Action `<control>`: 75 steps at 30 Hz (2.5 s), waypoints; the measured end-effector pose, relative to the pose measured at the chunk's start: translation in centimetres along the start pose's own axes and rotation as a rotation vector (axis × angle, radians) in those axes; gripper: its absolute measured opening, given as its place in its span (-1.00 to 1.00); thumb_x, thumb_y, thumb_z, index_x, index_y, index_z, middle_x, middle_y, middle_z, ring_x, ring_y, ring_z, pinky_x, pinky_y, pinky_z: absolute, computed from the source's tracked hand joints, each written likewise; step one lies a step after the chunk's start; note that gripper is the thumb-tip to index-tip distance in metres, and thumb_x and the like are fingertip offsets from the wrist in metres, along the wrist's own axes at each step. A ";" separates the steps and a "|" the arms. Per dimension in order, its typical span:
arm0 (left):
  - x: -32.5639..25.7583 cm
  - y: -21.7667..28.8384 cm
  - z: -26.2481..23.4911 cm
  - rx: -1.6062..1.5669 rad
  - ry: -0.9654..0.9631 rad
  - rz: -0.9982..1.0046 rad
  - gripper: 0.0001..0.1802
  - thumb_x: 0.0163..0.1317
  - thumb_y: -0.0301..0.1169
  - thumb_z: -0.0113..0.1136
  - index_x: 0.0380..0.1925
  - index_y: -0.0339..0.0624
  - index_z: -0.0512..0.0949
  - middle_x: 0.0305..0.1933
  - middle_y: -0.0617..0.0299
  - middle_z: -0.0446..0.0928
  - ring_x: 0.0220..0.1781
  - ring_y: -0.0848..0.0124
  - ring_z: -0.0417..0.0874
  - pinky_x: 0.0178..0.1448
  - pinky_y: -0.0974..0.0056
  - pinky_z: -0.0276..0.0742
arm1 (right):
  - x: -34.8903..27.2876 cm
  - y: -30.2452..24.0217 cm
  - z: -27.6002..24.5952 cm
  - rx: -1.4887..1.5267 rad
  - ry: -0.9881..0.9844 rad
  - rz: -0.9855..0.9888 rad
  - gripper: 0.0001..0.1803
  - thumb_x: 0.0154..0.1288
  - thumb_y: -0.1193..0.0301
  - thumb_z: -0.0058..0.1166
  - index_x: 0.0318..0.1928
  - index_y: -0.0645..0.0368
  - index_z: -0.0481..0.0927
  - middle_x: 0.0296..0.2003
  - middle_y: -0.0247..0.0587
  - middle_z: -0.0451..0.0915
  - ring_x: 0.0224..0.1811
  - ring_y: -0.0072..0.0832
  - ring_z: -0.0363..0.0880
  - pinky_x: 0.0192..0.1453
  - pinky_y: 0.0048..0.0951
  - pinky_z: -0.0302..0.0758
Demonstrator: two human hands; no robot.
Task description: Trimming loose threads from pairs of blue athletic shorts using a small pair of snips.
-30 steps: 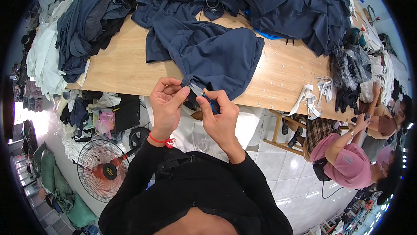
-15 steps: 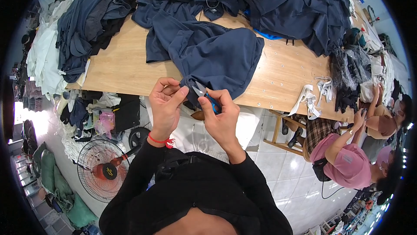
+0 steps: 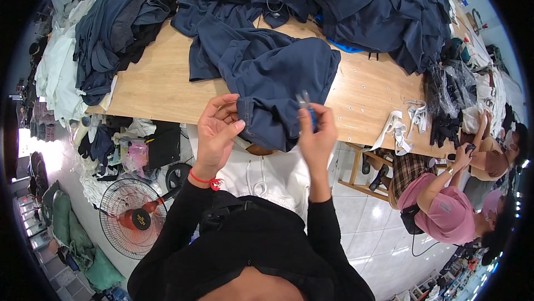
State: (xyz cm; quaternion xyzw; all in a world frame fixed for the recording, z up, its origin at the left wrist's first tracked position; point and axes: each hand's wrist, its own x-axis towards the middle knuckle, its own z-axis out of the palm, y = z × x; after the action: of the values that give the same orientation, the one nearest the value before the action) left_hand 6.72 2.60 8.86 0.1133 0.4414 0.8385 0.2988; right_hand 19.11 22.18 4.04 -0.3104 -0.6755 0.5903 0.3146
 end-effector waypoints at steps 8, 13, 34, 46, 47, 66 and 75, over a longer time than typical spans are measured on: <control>0.1 1.0 0.0 -0.025 -0.255 -0.107 0.10 0.02 -0.83 0.30 0.65 -0.18 0.20 0.44 0.05 0.49 0.28 0.34 0.66 0.39 0.29 0.59 | 3.0 9.8 -9.6 -0.820 0.276 -0.030 -0.61 0.43 0.24 0.41 0.08 0.24 0.67 -0.18 0.06 0.73 -0.18 -0.03 0.75 -0.05 -0.08 0.64; 0.7 0.8 -0.6 -0.128 -0.313 -0.180 0.24 -0.20 -0.76 0.19 0.68 -0.15 0.14 0.46 0.03 0.46 0.30 0.33 0.66 0.40 0.36 0.58 | 5.2 10.0 -9.4 -0.987 0.301 -0.068 -0.59 0.43 0.23 0.38 0.15 0.15 0.68 0.00 -0.01 0.64 0.04 0.04 0.65 0.08 -0.01 0.57; 0.6 0.7 -1.6 0.628 -0.194 0.125 -0.10 -0.10 -0.79 0.27 0.40 -0.17 0.54 0.06 0.15 0.68 -0.23 0.55 0.56 -0.16 0.43 0.49 | 0.8 -6.2 -0.4 -0.172 -0.335 -0.339 -0.71 0.00 0.80 0.22 -0.24 0.26 0.68 -0.31 -0.17 0.60 -0.27 -0.36 0.62 -0.15 -0.44 0.51; -0.2 1.2 -0.6 0.114 0.087 -0.211 -0.53 0.52 -0.63 0.10 0.39 -0.28 0.56 0.08 0.15 0.69 -0.12 0.47 0.79 -0.14 0.39 0.72 | -2.5 -4.5 1.2 -0.406 0.161 -0.544 -0.67 -0.21 0.87 -0.01 -0.42 0.22 0.42 -0.55 -0.23 0.33 -0.58 -0.46 0.32 -0.45 -0.43 0.25; 0.0 0.8 -0.5 0.113 0.085 -0.214 -0.53 0.52 -0.63 0.10 0.39 -0.28 0.56 0.08 0.15 0.69 -0.12 0.47 0.79 -0.14 0.39 0.72 | -2.5 -4.1 1.2 -0.408 0.163 -0.542 -0.67 -0.21 0.87 -0.01 -0.42 0.22 0.42 -0.55 -0.23 0.33 -0.58 -0.46 0.32 -0.45 -0.43 0.25; -0.9 0.6 1.3 0.200 -0.033 0.087 -0.38 0.39 -0.79 0.27 0.44 -0.37 0.40 0.18 -0.09 0.70 0.13 0.31 0.81 0.26 0.22 0.78 | -2.1 -8.8 3.8 -0.116 -0.222 -0.487 -0.73 0.22 0.70 0.44 -0.06 0.25 0.83 -0.23 -0.15 0.73 -0.30 -0.37 0.70 -0.23 -0.41 0.60; -1.5 0.0 1.6 0.242 0.009 0.132 -0.41 0.35 -0.83 0.29 0.29 -0.33 0.29 0.14 -0.14 0.69 0.09 0.28 0.83 0.14 0.32 0.78 | -1.8 -8.1 4.4 -0.198 -0.139 -0.524 -0.88 0.36 0.70 0.32 -0.18 0.28 0.66 -0.26 -0.12 0.63 -0.30 -0.23 0.63 -0.22 -0.32 0.55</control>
State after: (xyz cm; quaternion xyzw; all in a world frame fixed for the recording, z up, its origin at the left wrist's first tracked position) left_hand 8.69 2.82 9.90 0.1736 0.5323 0.7974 0.2249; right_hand 16.30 17.20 11.53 -0.1133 -0.8069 0.4398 0.3777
